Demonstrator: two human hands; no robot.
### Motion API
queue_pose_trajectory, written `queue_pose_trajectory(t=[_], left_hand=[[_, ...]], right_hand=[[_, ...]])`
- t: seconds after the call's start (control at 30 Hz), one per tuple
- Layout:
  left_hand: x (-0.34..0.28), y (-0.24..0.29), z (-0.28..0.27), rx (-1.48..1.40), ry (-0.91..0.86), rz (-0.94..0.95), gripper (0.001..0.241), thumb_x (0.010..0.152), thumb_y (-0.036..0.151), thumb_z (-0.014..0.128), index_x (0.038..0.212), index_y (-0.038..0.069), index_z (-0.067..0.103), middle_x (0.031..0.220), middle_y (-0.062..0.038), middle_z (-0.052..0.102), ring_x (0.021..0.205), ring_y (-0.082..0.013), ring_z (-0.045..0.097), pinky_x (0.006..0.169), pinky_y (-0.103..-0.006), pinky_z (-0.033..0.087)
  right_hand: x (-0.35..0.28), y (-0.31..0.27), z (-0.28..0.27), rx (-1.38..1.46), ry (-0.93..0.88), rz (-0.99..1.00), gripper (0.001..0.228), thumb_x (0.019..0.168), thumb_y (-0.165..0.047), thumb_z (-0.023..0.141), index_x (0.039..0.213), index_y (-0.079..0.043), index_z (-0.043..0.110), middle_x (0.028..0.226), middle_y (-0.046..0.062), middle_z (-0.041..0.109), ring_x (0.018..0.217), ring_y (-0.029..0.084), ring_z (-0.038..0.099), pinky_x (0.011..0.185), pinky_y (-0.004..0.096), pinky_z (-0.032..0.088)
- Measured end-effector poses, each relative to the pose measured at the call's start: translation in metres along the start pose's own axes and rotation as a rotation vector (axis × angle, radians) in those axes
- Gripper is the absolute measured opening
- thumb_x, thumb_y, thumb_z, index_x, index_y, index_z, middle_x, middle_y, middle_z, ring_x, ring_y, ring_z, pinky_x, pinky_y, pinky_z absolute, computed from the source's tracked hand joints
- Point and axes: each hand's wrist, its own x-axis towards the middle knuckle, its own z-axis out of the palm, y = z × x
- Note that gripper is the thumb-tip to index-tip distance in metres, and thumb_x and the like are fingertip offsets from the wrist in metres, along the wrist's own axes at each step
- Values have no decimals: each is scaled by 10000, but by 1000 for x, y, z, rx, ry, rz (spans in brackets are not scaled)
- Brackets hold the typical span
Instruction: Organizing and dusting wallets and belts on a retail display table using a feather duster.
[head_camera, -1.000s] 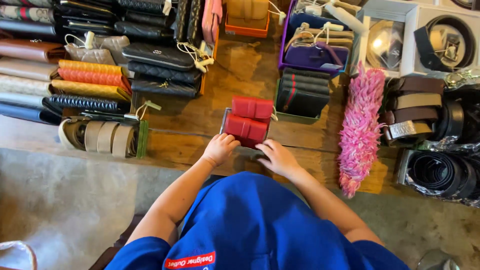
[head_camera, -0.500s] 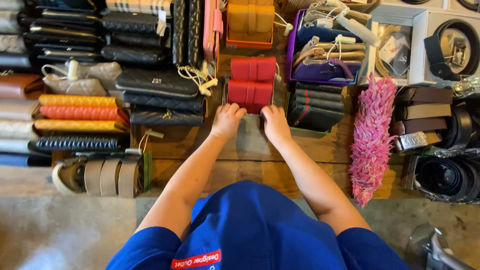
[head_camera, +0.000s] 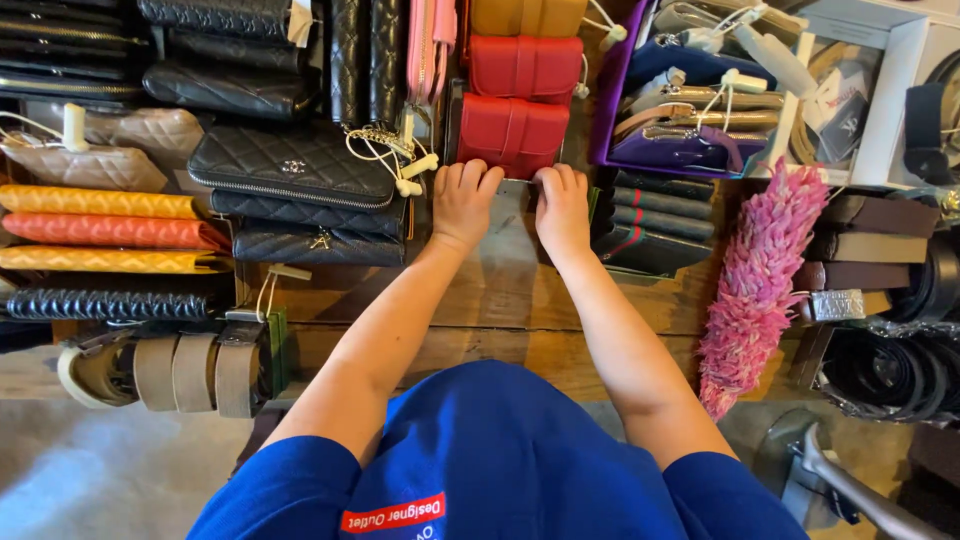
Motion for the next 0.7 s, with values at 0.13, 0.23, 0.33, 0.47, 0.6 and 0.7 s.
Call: queue_pose_trajectory(t=[0.13, 0.23, 0.33, 0.47, 0.6, 0.7], left_hand=[[0, 0, 2, 3, 1, -15, 281, 863, 139, 619, 1131, 194, 683, 1090, -13, 559, 996, -252, 525, 911, -403, 422], [2, -2, 3, -3, -2, -19, 271, 872, 135, 626, 1132, 195, 680, 1098, -13, 560, 1008, -255, 526, 925, -406, 423], [-1, 4, -4, -59, -21, -45, 277, 869, 101, 660, 1132, 185, 683, 1115, -28, 556, 1049, -274, 527, 967, -431, 429], [-15, 10, -14, -92, 21, -44, 368, 862, 46, 728, 1206, 166, 674, 1273, -100, 513, 1218, -363, 469, 1086, -485, 418], [-33, 6, 0, -103, -29, -144, 473, 853, 103, 766, 1296, 182, 622, 1403, -146, 422, 1330, -425, 380, 1142, -530, 382], [-24, 16, -9, -187, -51, -190, 590, 914, 135, 770, 1453, 165, 533, 1535, -175, 325, 1433, -457, 320, 1179, -537, 361]], right_hand=[[1, -2, 1, -11, 46, -22, 264, 853, 97, 643, 1054, -71, 608, 1088, 150, 605, 1062, 412, 547, 938, 471, 477], [3, 0, 1, -14, 57, -32, 269, 847, 99, 645, 1051, -73, 604, 1071, 146, 608, 1057, 409, 548, 931, 474, 476], [-2, 3, 1, -12, 45, -31, 278, 857, 94, 660, 1068, -78, 604, 1093, 145, 606, 1071, 411, 551, 944, 473, 478], [-13, -3, -5, 92, 63, -45, 418, 802, 50, 730, 1177, -61, 582, 1285, 232, 513, 1183, 464, 527, 1018, 476, 471], [-29, -2, -3, 143, 12, 5, 532, 827, 39, 743, 1309, -74, 548, 1453, 247, 438, 1316, 468, 499, 1102, 457, 464], [-27, -6, -9, 165, 18, 17, 577, 824, 14, 764, 1346, -76, 537, 1478, 259, 413, 1351, 466, 470, 1119, 459, 452]])
